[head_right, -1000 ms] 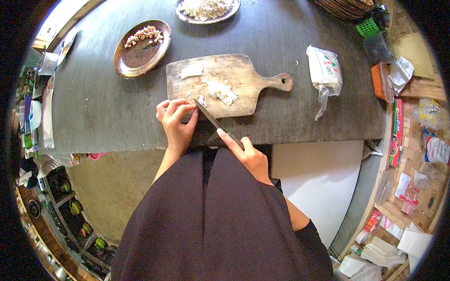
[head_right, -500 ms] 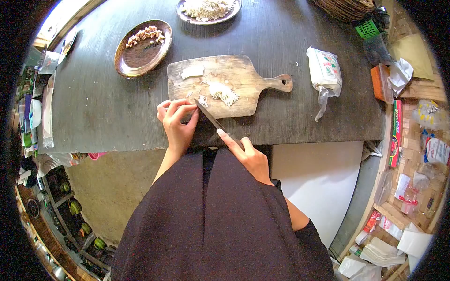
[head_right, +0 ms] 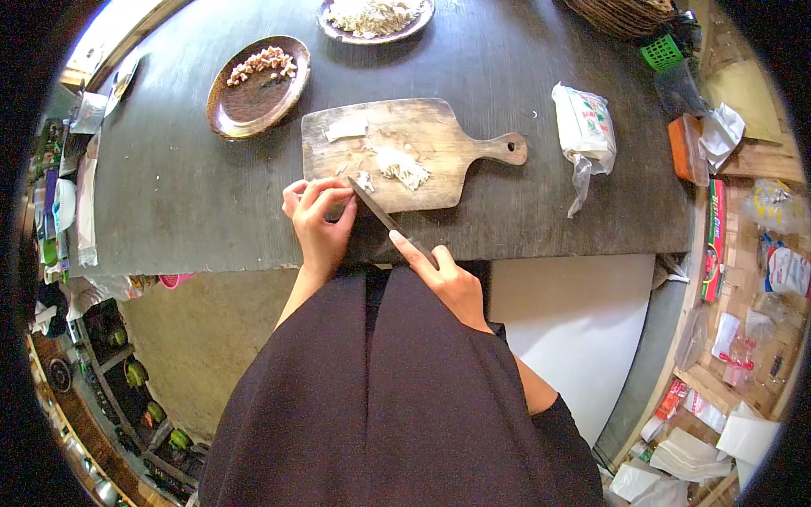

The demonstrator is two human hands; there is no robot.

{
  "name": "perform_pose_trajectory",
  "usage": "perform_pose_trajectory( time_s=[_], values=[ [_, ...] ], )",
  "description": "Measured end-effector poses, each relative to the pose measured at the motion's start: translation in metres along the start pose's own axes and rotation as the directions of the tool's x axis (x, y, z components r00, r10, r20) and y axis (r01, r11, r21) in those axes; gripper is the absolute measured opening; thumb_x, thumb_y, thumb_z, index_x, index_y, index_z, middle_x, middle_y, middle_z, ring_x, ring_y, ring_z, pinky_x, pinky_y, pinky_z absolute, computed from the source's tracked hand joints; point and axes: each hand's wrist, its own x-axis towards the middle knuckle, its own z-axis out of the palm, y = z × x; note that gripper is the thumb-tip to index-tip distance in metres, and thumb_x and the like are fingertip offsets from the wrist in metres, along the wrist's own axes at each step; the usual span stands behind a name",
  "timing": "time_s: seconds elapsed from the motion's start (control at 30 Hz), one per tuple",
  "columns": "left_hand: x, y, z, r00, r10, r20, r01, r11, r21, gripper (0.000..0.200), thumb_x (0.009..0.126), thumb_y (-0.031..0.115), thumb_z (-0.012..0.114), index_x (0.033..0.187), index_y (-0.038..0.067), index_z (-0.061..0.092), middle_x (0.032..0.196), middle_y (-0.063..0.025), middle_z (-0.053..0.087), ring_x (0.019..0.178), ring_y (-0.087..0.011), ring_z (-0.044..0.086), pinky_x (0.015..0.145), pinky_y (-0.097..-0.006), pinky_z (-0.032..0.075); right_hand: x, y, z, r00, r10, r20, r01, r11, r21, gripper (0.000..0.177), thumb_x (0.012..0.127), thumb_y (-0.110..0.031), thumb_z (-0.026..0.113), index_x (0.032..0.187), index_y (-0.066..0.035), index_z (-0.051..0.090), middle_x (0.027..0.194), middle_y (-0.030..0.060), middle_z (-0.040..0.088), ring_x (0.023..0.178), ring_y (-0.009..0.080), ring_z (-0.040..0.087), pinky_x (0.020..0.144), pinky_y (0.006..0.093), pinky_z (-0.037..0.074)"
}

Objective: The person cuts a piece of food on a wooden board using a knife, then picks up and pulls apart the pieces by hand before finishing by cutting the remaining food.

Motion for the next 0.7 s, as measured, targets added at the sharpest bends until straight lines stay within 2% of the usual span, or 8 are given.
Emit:
perform_pose_trajectory(
  time_s=[0.13, 0.27, 0.43, 0.7],
  values=[
    [0.001, 0.003, -0.002, 1.000, 0.006, -0.001, -0.006, 1.000, 0.024, 0.020, 0.071, 0.007, 0.084, 0.087, 0.015, 0.075, 0.102, 0.0035, 0.072, 0.111, -0.0284, 0.053, 0.098, -0.0421, 0.037, 0.001, 0.002, 0.004, 1.000, -0.004, -0.001, 0.004, 1.000, -0.018, 0.065, 0.090, -0.023, 0.063, 0.152, -0.037, 0.050, 0.086, 0.0113, 0.046, 0.064, 0.0339, 0.066, 0.060, 0.0439, 0.055],
    [0.001, 0.004, -0.002, 1.000, -0.004, -0.003, 0.004, 1.000, 0.016, 0.020, 0.071, 0.007, 0.084, 0.087, 0.015, 0.075, 0.102, 0.0035, 0.072, 0.111, -0.0284, 0.053, 0.098, -0.0420, 0.037, 0.003, 0.005, 0.009, 0.999, -0.035, -0.035, 0.035, 0.999, 0.006, 0.065, 0.090, -0.023, 0.063, 0.152, -0.038, 0.049, 0.087, 0.0115, 0.046, 0.064, 0.0344, 0.066, 0.059, 0.0439, 0.055],
    [0.001, 0.004, -0.003, 1.000, -0.010, -0.002, 0.010, 1.000, 0.004, 0.020, 0.072, 0.007, 0.084, 0.088, 0.016, 0.076, 0.101, 0.0035, 0.072, 0.111, -0.0278, 0.053, 0.099, -0.0414, 0.037, 0.000, -0.002, 0.000, 1.000, 0.024, 0.007, -0.024, 1.000, 0.002, 0.065, 0.090, -0.024, 0.064, 0.152, -0.038, 0.049, 0.086, 0.0107, 0.046, 0.064, 0.0340, 0.066, 0.059, 0.0436, 0.056],
    [0.001, 0.004, -0.003, 1.000, -0.009, -0.006, 0.009, 1.000, 0.006, 0.019, 0.072, 0.007, 0.084, 0.088, 0.015, 0.076, 0.101, 0.0034, 0.072, 0.109, -0.0272, 0.054, 0.099, -0.0409, 0.038, -0.002, 0.001, 0.004, 1.000, 0.003, -0.020, -0.003, 1.000, 0.008, 0.066, 0.090, -0.024, 0.064, 0.153, -0.038, 0.049, 0.086, 0.0112, 0.047, 0.064, 0.0332, 0.067, 0.060, 0.0432, 0.057]
  ],
)
